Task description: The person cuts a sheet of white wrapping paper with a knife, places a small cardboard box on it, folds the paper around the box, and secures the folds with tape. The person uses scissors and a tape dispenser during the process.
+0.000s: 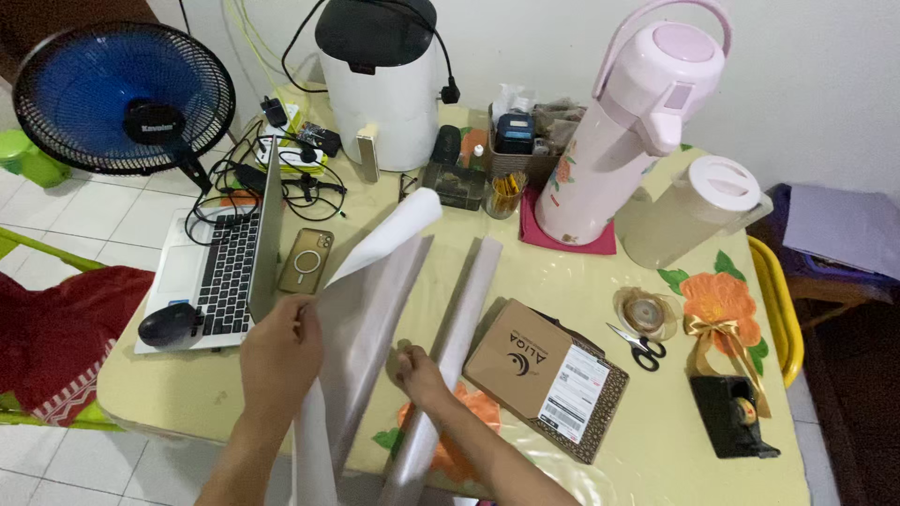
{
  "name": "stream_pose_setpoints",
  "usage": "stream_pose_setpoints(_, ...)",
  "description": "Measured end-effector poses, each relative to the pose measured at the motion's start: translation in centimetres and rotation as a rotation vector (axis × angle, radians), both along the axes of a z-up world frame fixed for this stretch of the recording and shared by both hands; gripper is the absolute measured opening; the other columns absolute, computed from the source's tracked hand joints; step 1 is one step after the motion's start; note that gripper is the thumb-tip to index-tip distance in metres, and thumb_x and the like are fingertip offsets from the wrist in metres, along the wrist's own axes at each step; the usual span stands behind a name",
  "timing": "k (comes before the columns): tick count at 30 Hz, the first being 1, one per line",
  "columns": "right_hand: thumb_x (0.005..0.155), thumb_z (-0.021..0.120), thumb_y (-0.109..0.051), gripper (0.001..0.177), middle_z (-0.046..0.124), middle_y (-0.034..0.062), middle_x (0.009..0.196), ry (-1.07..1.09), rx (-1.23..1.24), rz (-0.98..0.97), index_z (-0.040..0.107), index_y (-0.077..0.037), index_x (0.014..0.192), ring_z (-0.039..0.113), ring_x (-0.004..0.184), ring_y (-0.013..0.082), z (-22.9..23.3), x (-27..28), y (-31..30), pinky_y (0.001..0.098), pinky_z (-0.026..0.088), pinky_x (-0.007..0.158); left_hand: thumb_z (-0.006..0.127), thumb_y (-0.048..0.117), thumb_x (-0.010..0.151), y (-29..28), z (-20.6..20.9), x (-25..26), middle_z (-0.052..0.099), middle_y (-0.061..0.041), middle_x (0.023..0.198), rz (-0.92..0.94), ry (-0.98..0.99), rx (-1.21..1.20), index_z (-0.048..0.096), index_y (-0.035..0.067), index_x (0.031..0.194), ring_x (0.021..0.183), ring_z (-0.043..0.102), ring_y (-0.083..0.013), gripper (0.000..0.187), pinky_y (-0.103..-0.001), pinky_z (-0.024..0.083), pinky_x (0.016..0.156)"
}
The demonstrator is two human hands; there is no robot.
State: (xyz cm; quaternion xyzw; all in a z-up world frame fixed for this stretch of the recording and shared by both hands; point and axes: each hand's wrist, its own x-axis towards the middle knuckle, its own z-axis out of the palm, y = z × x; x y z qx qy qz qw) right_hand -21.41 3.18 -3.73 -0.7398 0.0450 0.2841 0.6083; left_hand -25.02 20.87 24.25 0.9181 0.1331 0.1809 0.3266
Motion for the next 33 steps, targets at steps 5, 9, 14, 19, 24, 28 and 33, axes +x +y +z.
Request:
stream_pose_setpoints(5,0.116,0.043,-0.044,0.049,0.053,0.0016,0.087,0.254,0.606,-0.208,0.057,0.000,0.132,0.051,0.073,0.0132,-6.6,2.5,2.3,0.0278,0.045,0.060,0.063,0.015,0.099,2.7,-0.5,-0.2,0.075,-0.011,0.086,0.087,0.037,-0.346,0.072,0.002,0.114,0.071,0.065,-0.0172,0.022,-0.031,0.051,0.066)
stream_pose_setpoints(9,0.095,0.035,-0.078,0.090,0.064,0.0062,0.118,0.373,0.788,-0.158,0.046,-0.011,0.153,0.063,0.109,0.0193,-5.7,2.7,0.5,0.0346,0.054,0.095,0.062,0.011,0.099,5.2,-2.2,-0.4,0.074,-0.004,0.095,0.079,0.009,-0.702,0.070,0.000,0.114,0.082,0.062,-0.0076,0.021,-0.024,0.049,0.072)
stream_pose_setpoints(14,0.078,0.048,-0.083,0.110,0.034,0.0098,0.165,0.512,0.736,-0.185,0.018,-0.020,0.163,0.035,0.151,0.0286,0.8,3.0,-0.5,0.0543,0.033,0.122,0.064,0.011,0.098,7.8,-4.0,-0.2,0.071,-0.006,0.101,0.079,0.012,-0.982,0.067,-0.001,0.122,0.089,0.063,-0.0092,0.027,-0.024,0.050,0.079)
stream_pose_setpoints(19,0.075,0.048,-0.084,0.114,0.036,0.0168,0.162,0.465,0.759,-0.353,0.018,-0.016,0.162,0.038,0.148,0.0350,5.6,3.9,-3.4,0.0600,0.035,0.117,0.063,0.018,0.097,9.1,-6.0,0.0,0.073,-0.005,0.097,0.019,0.110,-1.004,0.068,0.003,0.123,0.088,0.064,-0.0108,0.031,-0.024,0.050,0.078)
stream_pose_setpoints(24,0.082,0.057,-0.078,0.105,0.061,0.0196,0.140,0.371,0.781,-0.217,0.033,-0.008,0.157,0.059,0.130,0.0288,7.5,5.0,-4.9,0.0477,0.051,0.108,0.065,0.023,0.096,7.9,-9.1,0.9,0.072,-0.012,0.094,0.075,0.414,-0.867,0.076,0.007,0.123,0.085,0.057,-0.0188,0.033,-0.031,0.043,0.076)
stream_pose_setpoints(28,0.090,0.075,-0.055,0.081,0.061,0.0063,0.112,0.249,0.439,-0.052,0.053,-0.005,0.150,0.054,0.094,0.0192,7.9,4.8,-4.2,0.0350,0.045,0.079,0.065,0.022,0.099,6.3,-9.7,0.6,0.063,-0.004,0.090,-0.056,0.322,-0.860,0.073,0.001,0.113,0.082,0.052,-0.0138,0.027,-0.031,0.040,0.071)
stream_pose_setpoints(33,0.087,0.076,-0.030,0.059,0.071,0.0124,0.112,0.304,0.339,-0.114,0.057,-0.001,0.135,0.064,0.090,0.0211,7.5,4.4,-2.6,0.0343,0.047,0.069,0.063,0.020,0.095,4.0,-7.7,1.0,0.066,0.002,0.087,-0.094,0.271,-0.875,0.075,0.001,0.109,0.081,0.055,-0.0066,0.027,-0.024,0.043,0.070)
